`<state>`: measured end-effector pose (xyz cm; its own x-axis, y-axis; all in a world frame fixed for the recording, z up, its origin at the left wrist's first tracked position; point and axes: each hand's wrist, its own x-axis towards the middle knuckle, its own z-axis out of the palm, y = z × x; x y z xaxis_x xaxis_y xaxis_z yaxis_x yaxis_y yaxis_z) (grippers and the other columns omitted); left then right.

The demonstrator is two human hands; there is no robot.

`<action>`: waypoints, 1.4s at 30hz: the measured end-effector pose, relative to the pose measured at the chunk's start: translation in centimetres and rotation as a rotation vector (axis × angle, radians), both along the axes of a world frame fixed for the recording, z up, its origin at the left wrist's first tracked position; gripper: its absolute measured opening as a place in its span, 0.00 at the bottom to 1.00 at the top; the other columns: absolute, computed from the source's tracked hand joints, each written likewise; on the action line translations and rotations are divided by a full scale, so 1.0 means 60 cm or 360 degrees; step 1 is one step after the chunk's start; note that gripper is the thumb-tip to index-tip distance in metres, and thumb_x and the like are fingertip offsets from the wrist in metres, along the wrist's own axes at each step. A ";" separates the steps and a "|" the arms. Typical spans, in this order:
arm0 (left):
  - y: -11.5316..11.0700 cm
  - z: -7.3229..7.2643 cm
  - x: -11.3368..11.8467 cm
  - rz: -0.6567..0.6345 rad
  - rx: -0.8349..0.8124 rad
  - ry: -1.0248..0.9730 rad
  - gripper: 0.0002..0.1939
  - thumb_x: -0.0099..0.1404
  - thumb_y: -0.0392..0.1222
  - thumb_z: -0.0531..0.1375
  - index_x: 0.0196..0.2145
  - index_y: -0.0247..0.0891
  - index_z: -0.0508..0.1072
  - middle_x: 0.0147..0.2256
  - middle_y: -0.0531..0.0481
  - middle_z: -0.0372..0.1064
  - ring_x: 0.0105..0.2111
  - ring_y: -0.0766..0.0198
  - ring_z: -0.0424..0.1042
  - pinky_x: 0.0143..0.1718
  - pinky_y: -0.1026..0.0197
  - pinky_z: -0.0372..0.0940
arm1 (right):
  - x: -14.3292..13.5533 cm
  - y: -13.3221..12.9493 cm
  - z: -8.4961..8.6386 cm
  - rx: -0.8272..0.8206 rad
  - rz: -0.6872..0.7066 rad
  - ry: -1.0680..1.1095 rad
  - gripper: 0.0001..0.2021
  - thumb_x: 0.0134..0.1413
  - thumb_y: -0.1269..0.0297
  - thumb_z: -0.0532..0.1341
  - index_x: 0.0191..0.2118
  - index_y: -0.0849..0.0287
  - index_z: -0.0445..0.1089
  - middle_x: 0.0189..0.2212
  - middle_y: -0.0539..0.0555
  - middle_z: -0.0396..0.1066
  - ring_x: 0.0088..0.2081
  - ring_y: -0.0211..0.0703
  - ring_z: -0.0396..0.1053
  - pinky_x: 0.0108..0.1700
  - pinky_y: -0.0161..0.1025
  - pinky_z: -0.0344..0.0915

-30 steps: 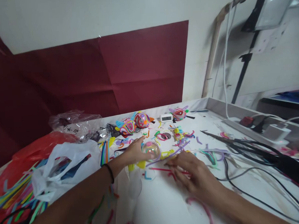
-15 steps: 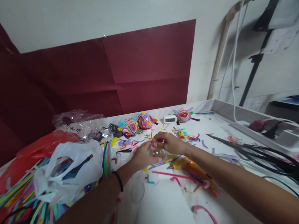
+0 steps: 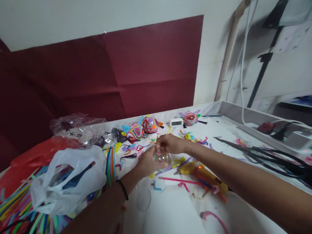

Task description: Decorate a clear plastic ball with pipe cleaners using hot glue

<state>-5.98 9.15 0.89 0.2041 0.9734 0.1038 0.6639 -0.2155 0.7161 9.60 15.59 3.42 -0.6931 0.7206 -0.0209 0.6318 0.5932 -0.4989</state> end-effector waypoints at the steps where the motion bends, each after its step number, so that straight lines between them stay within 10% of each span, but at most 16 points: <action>1: 0.000 0.001 0.000 0.0008 -0.0001 0.0017 0.23 0.46 0.40 0.67 0.41 0.36 0.70 0.40 0.47 0.73 0.40 0.55 0.71 0.40 0.58 0.64 | -0.001 0.000 0.000 -0.0010 -0.0018 -0.0015 0.09 0.61 0.61 0.60 0.41 0.62 0.70 0.38 0.52 0.72 0.37 0.41 0.71 0.40 0.43 0.70; 42: 0.003 -0.009 -0.001 0.0038 -0.0030 0.0076 0.28 0.47 0.40 0.67 0.47 0.37 0.70 0.47 0.42 0.72 0.47 0.49 0.69 0.48 0.52 0.62 | -0.012 -0.038 -0.005 -0.0140 -0.0677 0.0067 0.13 0.61 0.59 0.60 0.47 0.61 0.68 0.45 0.55 0.70 0.42 0.45 0.71 0.43 0.47 0.70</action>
